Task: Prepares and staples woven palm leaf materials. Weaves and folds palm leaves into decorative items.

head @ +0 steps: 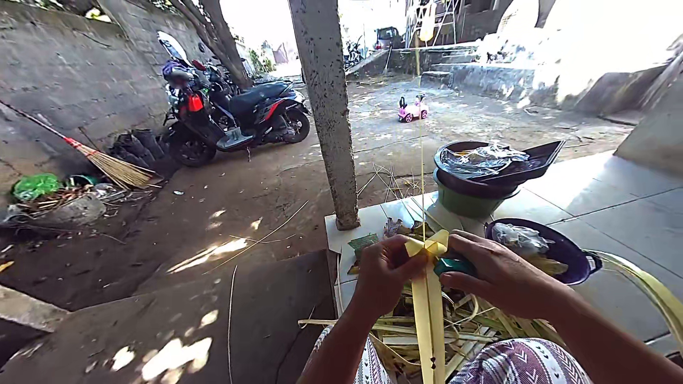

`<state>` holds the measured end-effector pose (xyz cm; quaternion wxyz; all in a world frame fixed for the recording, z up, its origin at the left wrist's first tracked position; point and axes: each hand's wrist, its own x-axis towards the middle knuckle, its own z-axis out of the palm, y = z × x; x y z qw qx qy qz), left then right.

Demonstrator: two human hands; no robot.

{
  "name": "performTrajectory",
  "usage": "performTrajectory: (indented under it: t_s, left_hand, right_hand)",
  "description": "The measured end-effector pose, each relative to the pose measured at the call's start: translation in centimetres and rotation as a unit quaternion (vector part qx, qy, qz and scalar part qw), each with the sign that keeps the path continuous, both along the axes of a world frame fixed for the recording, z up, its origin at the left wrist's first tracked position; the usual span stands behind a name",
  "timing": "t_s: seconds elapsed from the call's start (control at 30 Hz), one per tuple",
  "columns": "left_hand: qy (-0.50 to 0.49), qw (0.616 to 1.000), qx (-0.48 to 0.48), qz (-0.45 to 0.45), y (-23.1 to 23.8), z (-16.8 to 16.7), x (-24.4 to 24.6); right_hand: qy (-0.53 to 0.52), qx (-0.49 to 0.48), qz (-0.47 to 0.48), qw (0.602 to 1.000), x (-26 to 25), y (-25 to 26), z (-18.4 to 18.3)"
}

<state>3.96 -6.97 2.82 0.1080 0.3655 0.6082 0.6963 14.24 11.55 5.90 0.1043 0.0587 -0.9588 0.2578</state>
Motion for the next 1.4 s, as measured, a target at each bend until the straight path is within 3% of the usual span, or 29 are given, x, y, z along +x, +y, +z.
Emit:
performTrajectory:
  t_s: [0.37,0.63,0.9,1.3,1.4]
  left_hand:
    - [0.039,0.999,0.008,-0.033,-0.4,-0.7,0.1]
    - [0.048,0.998,0.014,-0.046,-0.4,-1.4,0.0]
    - [0.015,0.999,0.018,-0.023,-0.1,-2.0,0.5]
    - [0.068,0.995,0.006,-0.066,0.2,-2.6,0.4]
    - [0.037,0.997,-0.003,-0.061,0.4,-3.1,0.6]
  right_hand:
    - [0.114,0.026,0.043,0.992,-0.4,0.2,-0.8]
    - [0.14,0.013,0.045,0.989,-0.8,0.9,-1.6]
    - [0.043,0.02,0.064,0.997,-0.6,1.4,-0.9]
    - [0.073,0.019,0.078,0.994,-0.7,1.8,-1.4]
    - [0.003,0.009,0.074,0.997,-0.9,1.9,-1.1]
